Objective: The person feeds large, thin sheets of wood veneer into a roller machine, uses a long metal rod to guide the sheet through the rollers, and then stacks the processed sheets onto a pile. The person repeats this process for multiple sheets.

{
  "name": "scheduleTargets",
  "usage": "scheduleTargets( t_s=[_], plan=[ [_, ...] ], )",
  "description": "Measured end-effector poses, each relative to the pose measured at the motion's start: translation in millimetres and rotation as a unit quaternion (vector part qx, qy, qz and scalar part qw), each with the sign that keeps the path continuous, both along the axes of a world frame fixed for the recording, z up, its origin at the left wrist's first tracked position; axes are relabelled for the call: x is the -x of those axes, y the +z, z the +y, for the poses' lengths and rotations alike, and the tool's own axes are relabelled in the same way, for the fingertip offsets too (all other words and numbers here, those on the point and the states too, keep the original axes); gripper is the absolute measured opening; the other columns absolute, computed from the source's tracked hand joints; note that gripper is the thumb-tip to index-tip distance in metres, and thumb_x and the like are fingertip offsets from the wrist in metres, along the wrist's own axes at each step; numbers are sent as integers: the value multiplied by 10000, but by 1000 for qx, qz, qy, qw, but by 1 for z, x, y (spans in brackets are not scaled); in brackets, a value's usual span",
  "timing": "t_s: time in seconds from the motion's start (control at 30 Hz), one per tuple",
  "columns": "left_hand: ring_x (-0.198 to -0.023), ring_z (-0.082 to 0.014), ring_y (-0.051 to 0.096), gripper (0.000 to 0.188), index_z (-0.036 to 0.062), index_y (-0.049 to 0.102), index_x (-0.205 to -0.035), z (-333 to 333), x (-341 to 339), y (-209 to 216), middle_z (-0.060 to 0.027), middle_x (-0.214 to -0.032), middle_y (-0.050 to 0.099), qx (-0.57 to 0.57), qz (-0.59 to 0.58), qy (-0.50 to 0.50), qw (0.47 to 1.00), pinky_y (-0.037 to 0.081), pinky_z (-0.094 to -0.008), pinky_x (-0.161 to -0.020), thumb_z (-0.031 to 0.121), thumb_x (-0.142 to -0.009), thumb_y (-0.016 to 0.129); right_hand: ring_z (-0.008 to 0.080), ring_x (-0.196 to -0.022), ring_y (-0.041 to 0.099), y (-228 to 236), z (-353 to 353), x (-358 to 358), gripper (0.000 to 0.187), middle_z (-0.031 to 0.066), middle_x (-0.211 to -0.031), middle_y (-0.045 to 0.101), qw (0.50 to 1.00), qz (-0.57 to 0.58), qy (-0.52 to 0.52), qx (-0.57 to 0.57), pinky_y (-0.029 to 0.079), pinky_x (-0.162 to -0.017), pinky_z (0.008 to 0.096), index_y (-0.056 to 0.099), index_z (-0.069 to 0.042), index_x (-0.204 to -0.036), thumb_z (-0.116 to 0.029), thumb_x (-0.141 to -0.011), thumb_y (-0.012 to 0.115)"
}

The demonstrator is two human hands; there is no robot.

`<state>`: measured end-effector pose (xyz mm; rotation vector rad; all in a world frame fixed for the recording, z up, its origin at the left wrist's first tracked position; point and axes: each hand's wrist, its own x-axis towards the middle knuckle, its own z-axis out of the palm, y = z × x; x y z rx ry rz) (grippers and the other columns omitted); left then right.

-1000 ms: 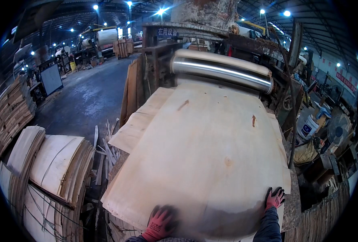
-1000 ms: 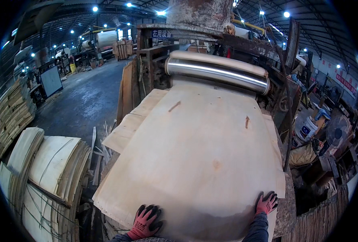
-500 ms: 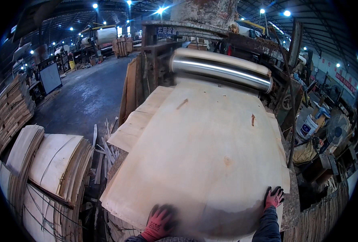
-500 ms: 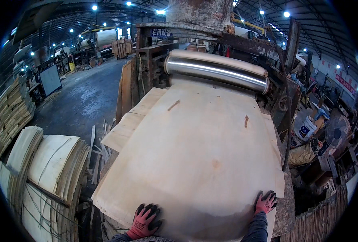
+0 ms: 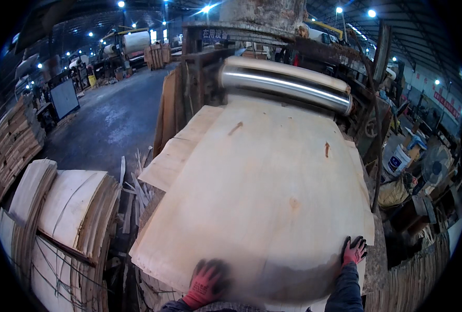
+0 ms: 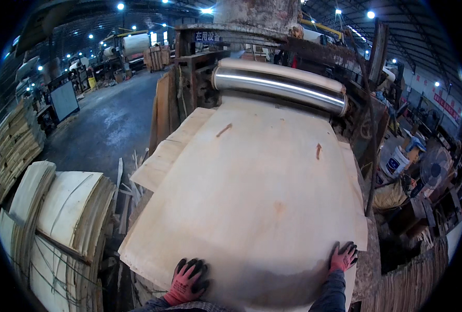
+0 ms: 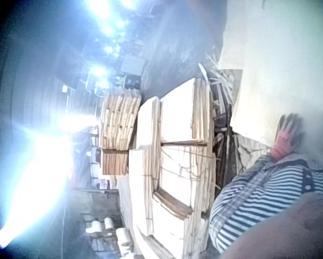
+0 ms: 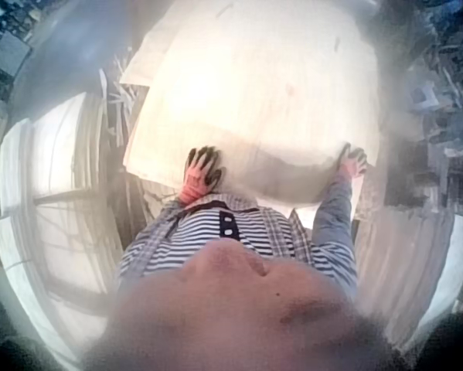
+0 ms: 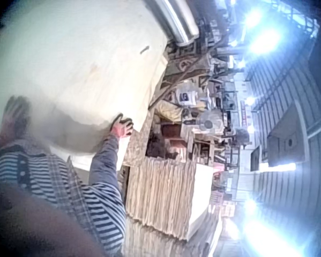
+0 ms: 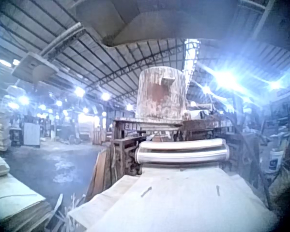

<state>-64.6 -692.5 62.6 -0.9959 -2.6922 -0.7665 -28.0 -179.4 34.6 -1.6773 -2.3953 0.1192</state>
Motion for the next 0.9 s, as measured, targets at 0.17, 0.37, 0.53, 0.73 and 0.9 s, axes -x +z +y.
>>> scheduleTargets(
  t_s=[0.17, 0.37, 0.53, 0.73, 0.9],
  plan=[
    [-1211, -331, 331, 518, 94, 520, -1122, 0, -1, 2, -150, -1261, 405, -8, -21, 5, 1000, 188, -534, -1025, 363, -688, 607, 249, -1310, 203, 7, -5, 1, 715, 65, -1421, 240, 1000, -12, -6, 2, 106, -1067, 436, 288, -141, -1359, -551, -795, 446],
    [-1203, -331, 340, 504, 101, 522, -1112, 3, 1, -1, -148, -1249, 414, 0, -1, 9, 1000, 192, -535, -1022, 379, -700, 604, 242, -1306, 215, -5, 4, 0, 716, 55, -1422, 241, 1000, -23, -12, -4, 108, -1067, 434, 284, -151, -1362, -567, -797, 426],
    [-1191, -331, 350, 454, 91, 548, -1050, 0, 0, -4, -150, -1227, 430, 4, -11, 8, 1000, 198, -533, -1021, 384, -707, 602, 238, -1305, 215, -1, 1, 0, 714, 62, -1419, 247, 1000, -22, -10, -7, 111, -1064, 443, 290, -149, -1360, -553, -791, 445],
    [-1186, -332, 354, 452, 87, 552, -1044, 2, 2, 0, -154, -1221, 432, 6, -4, 10, 1000, 205, -532, -1020, 380, -704, 607, 260, -1289, 245, 0, -1, 1, 701, 66, -1400, 285, 999, -28, -16, -17, 128, -1064, 432, 317, -176, -1351, -582, -792, 435],
    [-1193, -327, 348, 469, 89, 541, -1073, 2, 2, 1, -147, -1226, 430, 6, -10, 9, 1000, 203, -529, -1024, 372, -703, 605, 256, -1301, 215, -8, 6, -1, 685, 42, -1417, 249, 1000, -7, -14, -14, 128, -1054, 470, 338, -156, -1337, -545, -787, 457]
  ],
)
